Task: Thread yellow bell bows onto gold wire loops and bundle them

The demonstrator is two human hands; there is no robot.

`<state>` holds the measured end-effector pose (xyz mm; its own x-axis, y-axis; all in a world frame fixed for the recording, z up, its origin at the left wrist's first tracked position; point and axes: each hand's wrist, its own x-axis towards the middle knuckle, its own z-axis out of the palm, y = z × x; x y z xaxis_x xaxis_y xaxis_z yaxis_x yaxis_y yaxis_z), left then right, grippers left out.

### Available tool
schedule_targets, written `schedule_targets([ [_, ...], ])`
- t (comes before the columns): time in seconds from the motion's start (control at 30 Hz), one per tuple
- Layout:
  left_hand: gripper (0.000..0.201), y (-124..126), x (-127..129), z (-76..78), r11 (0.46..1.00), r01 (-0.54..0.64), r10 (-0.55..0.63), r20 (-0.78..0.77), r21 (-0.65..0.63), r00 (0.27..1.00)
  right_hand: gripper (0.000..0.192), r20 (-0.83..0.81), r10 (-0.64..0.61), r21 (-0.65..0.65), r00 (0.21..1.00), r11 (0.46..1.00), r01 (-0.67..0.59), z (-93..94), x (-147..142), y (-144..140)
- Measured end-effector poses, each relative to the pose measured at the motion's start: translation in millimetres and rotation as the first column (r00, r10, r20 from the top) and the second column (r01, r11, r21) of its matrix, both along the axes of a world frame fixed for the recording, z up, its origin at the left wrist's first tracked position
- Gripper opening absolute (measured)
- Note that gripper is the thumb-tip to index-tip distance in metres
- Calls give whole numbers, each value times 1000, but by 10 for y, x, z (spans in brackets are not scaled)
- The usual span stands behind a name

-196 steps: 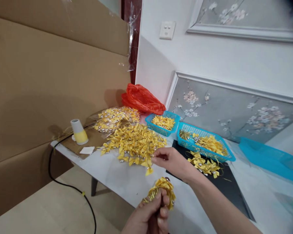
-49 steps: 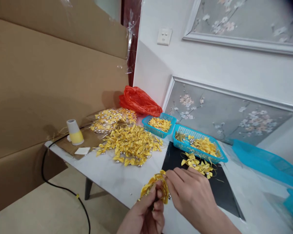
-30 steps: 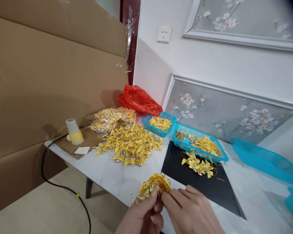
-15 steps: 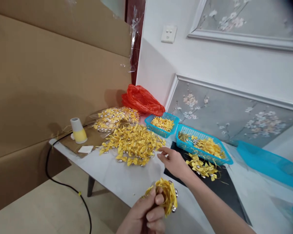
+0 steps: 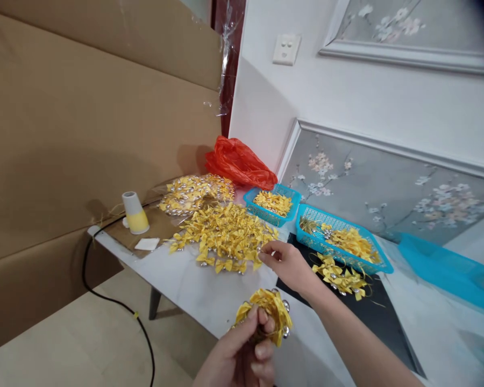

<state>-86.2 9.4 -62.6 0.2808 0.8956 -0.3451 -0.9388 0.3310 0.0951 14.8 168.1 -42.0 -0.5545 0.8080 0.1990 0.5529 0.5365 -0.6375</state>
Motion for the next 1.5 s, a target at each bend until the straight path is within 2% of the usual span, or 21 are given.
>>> schedule_targets([
  [0.2, 12, 21, 15, 4, 996, -54, 53, -9, -78, 999, 10, -56, 68, 101, 996, 993, -63, 318, 224, -354],
  [0.37, 11, 49, 48, -17, 992, -90, 89, -23, -90, 996, 19, -33, 192, 204, 981, 962, -181, 320, 374, -734],
  [0.43, 9, 52, 67, -28, 991, -96, 94, -21, -89, 995, 25, 20, 236, 330, 971, 916, -229, 260, 396, -835],
  [0.53, 12, 47, 100, -31, 993, -81, 81, -8, -90, 997, 27, 80, 240, 539, 967, 806, -245, 163, 401, -909],
  [0.6, 15, 42, 117, -23, 993, -74, 74, -1, -95, 997, 26, 86, 248, 615, 965, 749, -247, 119, 402, -930],
  [0.67, 16, 41, 126, -8, 992, -81, 82, 5, -99, 997, 26, 90, 271, 637, 958, 724, -264, 108, 416, -943],
  [0.73, 13, 45, 122, 5, 989, -101, 102, 8, -104, 995, 26, 87, 310, 601, 947, 742, -298, 135, 444, -948],
  [0.83, 12, 50, 98, 16, 984, -141, 142, 6, -108, 990, 24, 9, 349, 440, 937, 840, -318, 219, 484, -896],
  [0.93, 18, 43, 63, 22, 978, -168, 170, 4, -122, 985, 21, -134, 264, 276, 955, 936, -220, 279, 463, -727],
  [1.0, 24, 30, 41, 41, 975, -178, 180, 6, -135, 984, 19, -165, 175, 222, 971, 966, -136, 269, 393, -562],
  [1.17, 35, -14, 10, 127, 977, -173, 175, 5, -124, 985, 12, -90, 35, 81, 995, 996, -27, 74, 70, -150],
  [1.23, 34, -25, 3, 141, 981, -161, 161, -3, -107, 987, 15, -59, -5, -3, 998, 1000, 5, -35, -78, -16],
  [1.37, 19, -25, -11, 93, 990, -116, 114, -28, -77, 993, 24, -42, -52, -172, 998, 984, 44, -197, -321, 187],
  [1.5, 9, -18, -25, 19, 995, -71, 69, -38, -63, 997, 24, -76, -36, -296, 996, 955, 12, -206, -430, 248],
])
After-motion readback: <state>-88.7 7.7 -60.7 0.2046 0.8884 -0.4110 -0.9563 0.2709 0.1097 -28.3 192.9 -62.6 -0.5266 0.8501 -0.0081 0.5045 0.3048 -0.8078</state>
